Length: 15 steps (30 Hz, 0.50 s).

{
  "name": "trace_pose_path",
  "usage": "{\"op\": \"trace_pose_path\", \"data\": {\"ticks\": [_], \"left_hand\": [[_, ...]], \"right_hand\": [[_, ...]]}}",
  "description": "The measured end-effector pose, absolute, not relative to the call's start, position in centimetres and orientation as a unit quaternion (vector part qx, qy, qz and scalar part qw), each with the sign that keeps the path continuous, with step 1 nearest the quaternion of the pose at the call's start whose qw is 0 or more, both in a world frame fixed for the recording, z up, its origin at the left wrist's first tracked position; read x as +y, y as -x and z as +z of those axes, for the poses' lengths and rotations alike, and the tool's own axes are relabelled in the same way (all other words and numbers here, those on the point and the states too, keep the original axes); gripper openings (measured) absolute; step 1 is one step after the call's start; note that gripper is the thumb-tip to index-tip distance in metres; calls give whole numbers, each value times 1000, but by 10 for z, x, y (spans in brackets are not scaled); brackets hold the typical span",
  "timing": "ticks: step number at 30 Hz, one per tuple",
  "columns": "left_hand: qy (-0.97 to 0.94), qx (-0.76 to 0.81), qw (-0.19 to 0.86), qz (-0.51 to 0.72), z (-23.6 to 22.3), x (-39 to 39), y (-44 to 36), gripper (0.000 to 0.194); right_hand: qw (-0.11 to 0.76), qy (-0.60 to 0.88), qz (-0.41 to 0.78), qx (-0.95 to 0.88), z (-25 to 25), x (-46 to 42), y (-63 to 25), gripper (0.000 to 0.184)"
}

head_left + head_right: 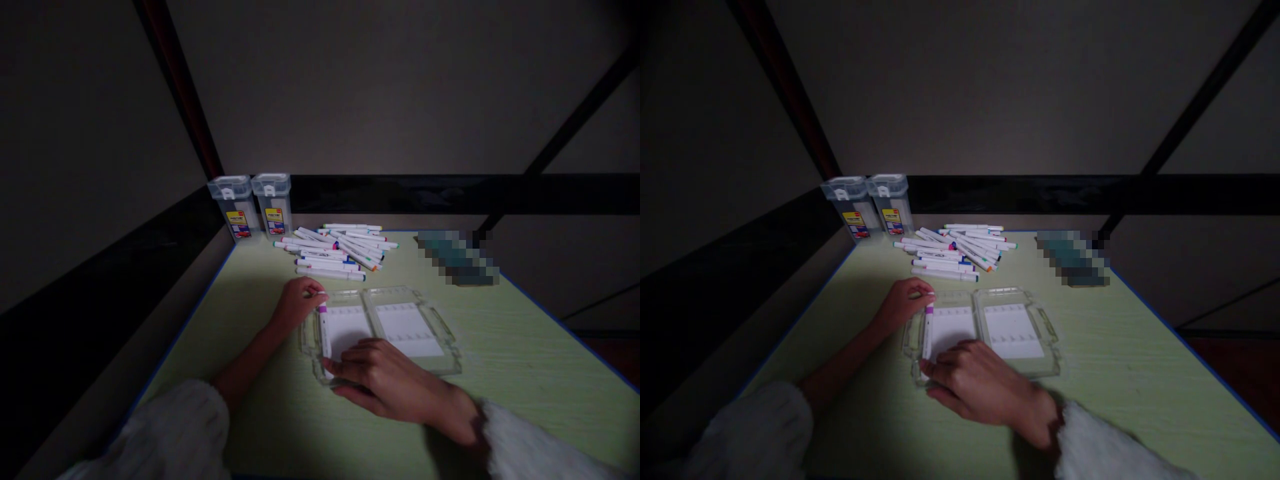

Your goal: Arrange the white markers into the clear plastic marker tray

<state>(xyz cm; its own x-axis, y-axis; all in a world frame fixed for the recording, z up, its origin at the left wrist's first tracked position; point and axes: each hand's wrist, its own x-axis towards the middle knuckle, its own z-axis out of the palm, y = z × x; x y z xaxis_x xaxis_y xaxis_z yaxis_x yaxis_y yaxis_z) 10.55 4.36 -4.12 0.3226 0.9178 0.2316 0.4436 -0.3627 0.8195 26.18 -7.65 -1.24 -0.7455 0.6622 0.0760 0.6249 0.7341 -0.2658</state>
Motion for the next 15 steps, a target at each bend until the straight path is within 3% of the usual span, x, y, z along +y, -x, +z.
{"op": "trace_pose_path", "data": {"ticks": [15], "left_hand": [[-737,435,374,357,-39,45,-103,7]], "right_hand": [[103,337,92,-931,-17,-77,-262,28]]}}
